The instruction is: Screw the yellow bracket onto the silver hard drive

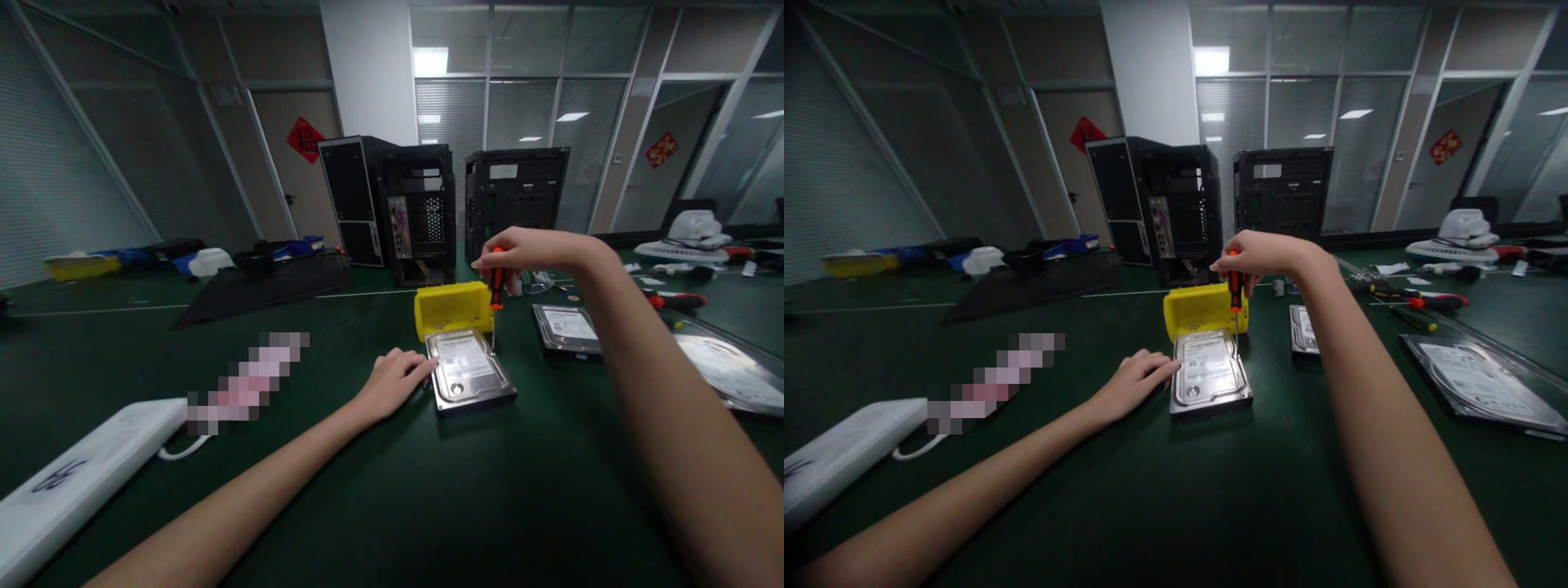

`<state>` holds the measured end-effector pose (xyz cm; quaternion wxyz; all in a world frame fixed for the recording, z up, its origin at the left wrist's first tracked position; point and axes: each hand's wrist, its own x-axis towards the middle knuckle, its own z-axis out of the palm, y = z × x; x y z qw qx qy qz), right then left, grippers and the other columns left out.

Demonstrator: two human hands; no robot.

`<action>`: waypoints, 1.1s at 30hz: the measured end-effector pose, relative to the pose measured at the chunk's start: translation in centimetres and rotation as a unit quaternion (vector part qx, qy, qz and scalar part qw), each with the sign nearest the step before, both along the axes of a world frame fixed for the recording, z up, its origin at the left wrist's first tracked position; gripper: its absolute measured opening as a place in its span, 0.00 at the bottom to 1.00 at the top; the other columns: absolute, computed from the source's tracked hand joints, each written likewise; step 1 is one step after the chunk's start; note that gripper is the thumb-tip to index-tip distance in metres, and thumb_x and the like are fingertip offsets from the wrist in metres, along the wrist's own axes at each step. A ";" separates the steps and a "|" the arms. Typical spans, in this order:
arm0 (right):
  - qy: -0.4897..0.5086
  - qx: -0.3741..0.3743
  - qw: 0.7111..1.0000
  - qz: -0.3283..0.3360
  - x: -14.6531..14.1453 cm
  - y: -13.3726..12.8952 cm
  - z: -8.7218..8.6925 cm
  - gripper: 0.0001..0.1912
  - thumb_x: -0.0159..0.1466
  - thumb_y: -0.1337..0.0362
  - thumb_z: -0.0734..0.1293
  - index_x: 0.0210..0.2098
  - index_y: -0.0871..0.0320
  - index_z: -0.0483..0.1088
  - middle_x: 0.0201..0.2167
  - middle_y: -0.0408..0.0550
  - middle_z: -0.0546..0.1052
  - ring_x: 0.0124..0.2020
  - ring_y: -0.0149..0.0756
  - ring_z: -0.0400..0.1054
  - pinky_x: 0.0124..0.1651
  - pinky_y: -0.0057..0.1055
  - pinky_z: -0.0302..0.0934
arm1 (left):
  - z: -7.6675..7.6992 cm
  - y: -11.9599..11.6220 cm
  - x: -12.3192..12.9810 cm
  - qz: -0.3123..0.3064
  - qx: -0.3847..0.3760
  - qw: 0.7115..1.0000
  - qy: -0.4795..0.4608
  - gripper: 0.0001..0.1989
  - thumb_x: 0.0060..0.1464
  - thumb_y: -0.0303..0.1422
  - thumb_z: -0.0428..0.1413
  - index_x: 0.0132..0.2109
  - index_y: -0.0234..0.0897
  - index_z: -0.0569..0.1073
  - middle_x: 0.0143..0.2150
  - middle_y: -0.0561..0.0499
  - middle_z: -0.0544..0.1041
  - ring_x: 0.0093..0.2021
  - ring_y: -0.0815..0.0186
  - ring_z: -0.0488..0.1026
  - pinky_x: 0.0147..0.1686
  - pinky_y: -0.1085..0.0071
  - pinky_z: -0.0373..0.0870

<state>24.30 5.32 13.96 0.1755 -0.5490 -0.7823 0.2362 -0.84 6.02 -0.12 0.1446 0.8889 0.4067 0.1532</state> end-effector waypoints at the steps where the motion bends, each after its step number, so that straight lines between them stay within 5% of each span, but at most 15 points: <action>1: 0.000 0.000 1.000 0.001 0.0 0.0 0.0 0.15 0.54 0.53 0.63 0.29 0.60 0.65 0.30 0.51 0.73 0.23 0.30 0.68 0.24 0.26 0.63 | 0.0 -0.1 0.0 0.000 -0.002 1.000 0.000 0.24 0.57 0.47 0.36 0.28 0.38 0.69 0.31 0.53 0.70 0.38 0.63 0.63 0.40 0.66 0.55; 33: 0.009 -0.013 1.000 -0.003 -0.4 0.0 0.1 0.15 0.56 0.54 0.62 0.34 0.61 0.66 0.32 0.52 0.73 0.24 0.29 0.68 0.29 0.27 0.65 | 0.0 -0.2 -0.1 -0.002 0.014 1.000 -0.004 0.24 0.57 0.47 0.36 0.29 0.38 0.69 0.32 0.53 0.71 0.37 0.64 0.64 0.39 0.67 0.56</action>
